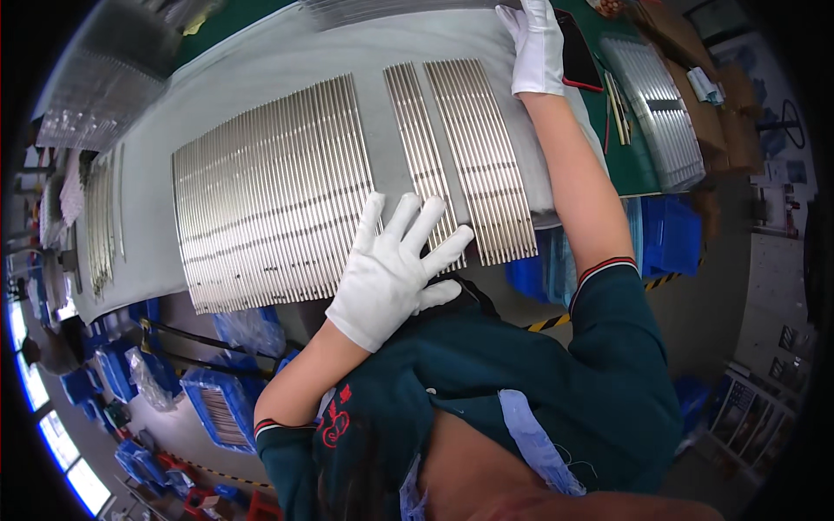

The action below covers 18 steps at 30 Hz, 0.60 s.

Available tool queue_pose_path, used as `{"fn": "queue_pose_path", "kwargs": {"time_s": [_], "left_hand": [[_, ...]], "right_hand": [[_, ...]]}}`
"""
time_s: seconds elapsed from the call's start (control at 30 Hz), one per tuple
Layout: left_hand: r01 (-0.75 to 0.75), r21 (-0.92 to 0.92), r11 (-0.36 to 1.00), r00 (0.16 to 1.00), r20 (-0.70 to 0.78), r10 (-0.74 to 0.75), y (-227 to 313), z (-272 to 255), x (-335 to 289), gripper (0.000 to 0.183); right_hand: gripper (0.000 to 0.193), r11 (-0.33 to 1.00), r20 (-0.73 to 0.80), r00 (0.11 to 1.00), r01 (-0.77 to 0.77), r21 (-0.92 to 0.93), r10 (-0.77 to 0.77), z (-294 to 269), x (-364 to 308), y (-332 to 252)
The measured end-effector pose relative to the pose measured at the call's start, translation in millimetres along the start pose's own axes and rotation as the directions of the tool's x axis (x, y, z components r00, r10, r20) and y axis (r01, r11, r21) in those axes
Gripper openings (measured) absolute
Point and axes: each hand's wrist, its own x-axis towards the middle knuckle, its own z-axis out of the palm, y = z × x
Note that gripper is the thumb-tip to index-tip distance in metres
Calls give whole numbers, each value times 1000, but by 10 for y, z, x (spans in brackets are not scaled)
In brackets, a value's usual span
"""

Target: Arranging and aligning long metal strips on a workbench in a manufacturing environment.

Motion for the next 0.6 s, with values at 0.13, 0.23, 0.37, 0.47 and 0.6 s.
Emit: {"fn": "queue_pose_path", "kwargs": {"time_s": [0.13,0.23,0.37,0.47,0.6], "left_hand": [[127,87,988,991,29,-130,-55,-180,-241,74],[57,66,996,998,-22,-56,9,-196,-59,77],[-93,-27,995,996,15,93,194,23,356,80],[-210,-114,971,977,-70,203,287,304,656,84],[-236,-88,968,972,-4,236,248,356,682,88]], "right_hand": [[24,982,146,971,184,51,-189,-12,-135,-278],[11,988,369,929,-36,147,-21,-121,6,-165],[14,996,324,946,24,-83,4,-58,40,22],[16,998,348,936,56,-25,-44,1,10,33],[20,990,373,922,-133,42,108,288,-401,-616]]}}
